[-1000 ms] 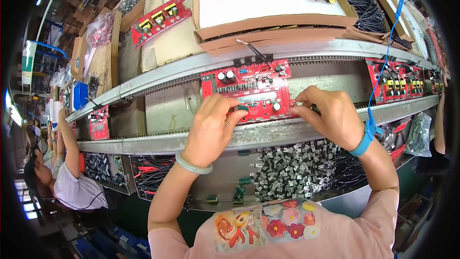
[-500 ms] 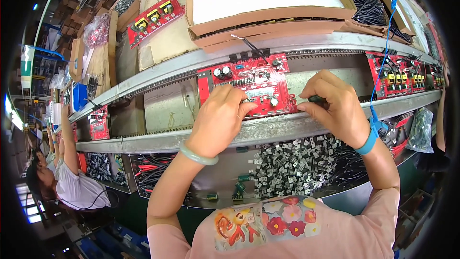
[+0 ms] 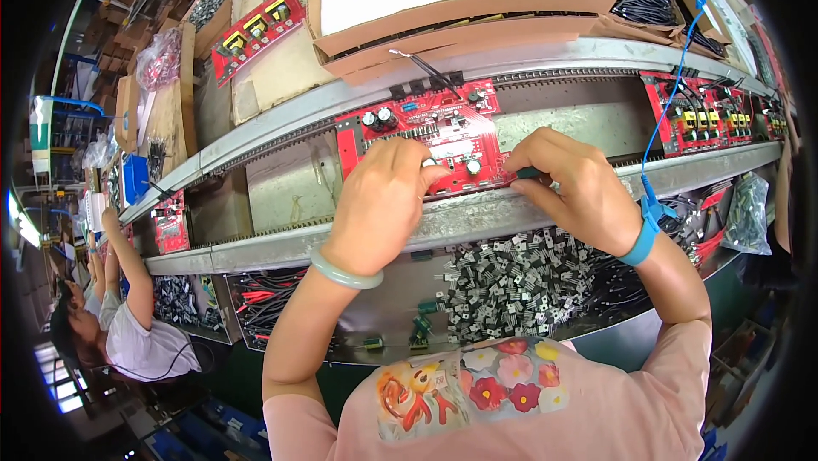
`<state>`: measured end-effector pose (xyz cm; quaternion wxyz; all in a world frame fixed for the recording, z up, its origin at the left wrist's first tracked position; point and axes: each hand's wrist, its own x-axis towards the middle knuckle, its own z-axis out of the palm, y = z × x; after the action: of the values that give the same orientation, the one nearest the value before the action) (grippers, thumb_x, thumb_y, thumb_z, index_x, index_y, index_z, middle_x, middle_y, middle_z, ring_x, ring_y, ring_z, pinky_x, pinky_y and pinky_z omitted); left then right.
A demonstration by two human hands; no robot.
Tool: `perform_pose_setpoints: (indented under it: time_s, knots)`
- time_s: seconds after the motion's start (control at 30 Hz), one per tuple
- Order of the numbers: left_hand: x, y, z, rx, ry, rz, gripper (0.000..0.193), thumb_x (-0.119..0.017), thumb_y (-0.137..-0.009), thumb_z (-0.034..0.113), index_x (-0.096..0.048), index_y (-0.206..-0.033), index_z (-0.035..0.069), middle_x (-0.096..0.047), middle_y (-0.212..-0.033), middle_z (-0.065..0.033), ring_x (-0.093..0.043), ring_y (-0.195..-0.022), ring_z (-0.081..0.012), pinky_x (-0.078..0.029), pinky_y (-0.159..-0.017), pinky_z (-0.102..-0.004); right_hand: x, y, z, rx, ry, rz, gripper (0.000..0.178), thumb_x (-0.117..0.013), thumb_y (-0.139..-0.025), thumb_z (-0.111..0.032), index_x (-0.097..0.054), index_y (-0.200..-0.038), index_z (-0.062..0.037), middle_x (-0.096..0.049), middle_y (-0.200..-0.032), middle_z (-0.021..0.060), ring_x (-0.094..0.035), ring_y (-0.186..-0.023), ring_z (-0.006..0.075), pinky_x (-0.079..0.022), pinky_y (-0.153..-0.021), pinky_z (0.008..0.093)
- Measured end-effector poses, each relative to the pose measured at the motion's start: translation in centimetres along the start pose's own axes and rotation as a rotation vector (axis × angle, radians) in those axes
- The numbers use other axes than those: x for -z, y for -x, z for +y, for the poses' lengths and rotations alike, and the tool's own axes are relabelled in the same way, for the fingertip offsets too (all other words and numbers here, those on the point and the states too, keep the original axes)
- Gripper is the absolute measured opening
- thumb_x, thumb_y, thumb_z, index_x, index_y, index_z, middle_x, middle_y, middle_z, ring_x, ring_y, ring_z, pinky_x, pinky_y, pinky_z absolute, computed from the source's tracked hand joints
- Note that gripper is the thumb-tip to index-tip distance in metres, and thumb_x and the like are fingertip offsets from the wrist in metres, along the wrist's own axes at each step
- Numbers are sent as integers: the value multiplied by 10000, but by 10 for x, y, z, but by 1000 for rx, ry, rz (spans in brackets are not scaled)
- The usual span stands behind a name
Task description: The person assembles circuit boards on an assembly line by inserting transformers, wires, and electronic components into the boards by hand, then opens a plastic bag of components.
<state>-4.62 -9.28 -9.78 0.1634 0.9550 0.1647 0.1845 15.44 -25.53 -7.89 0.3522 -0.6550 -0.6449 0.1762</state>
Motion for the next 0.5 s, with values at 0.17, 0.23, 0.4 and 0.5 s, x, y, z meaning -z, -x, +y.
perform_pose_setpoints:
  time_s: [0.17, 0.23, 0.4, 0.5]
  knots:
    - [1, -4, 1, 99, 44, 5, 210, -753, -896, 152, -639, -973, -7, -660, -874, -181, -636, -829, -389, -511, -740, -458, 1, 2, 1, 10, -8, -9, 203, -732, -817, 45, -644, -996, 12, -664, -948, 155, -678, -841, 348, -540, -735, 402]
    - [0, -3, 0, 115, 55, 8, 206, -750, -902, 152, -641, -971, -8, -663, -876, -179, -640, -827, -387, -512, -739, -454, 0, 2, 1, 18, -12, -10, 202, -733, -817, 43, -644, -995, 11, -665, -944, 154, -678, -841, 348, -541, -737, 403]
    - [-1, 1, -5, 154, 110, 39, 198, -744, -916, 157, -652, -979, -7, -675, -886, -178, -652, -815, -381, -519, -731, -441, 0, 4, 2, 10, -26, 0, 201, -733, -815, 44, -648, -994, 8, -672, -944, 154, -683, -855, 349, -546, -744, 403]
    - [-1, 3, -6, 155, 92, 55, 197, -743, -921, 158, -659, -987, -8, -678, -888, -177, -656, -806, -374, -520, -723, -433, 1, 3, 2, 7, -15, -5, 201, -731, -815, 47, -649, -994, 8, -673, -947, 154, -685, -860, 350, -548, -748, 402]
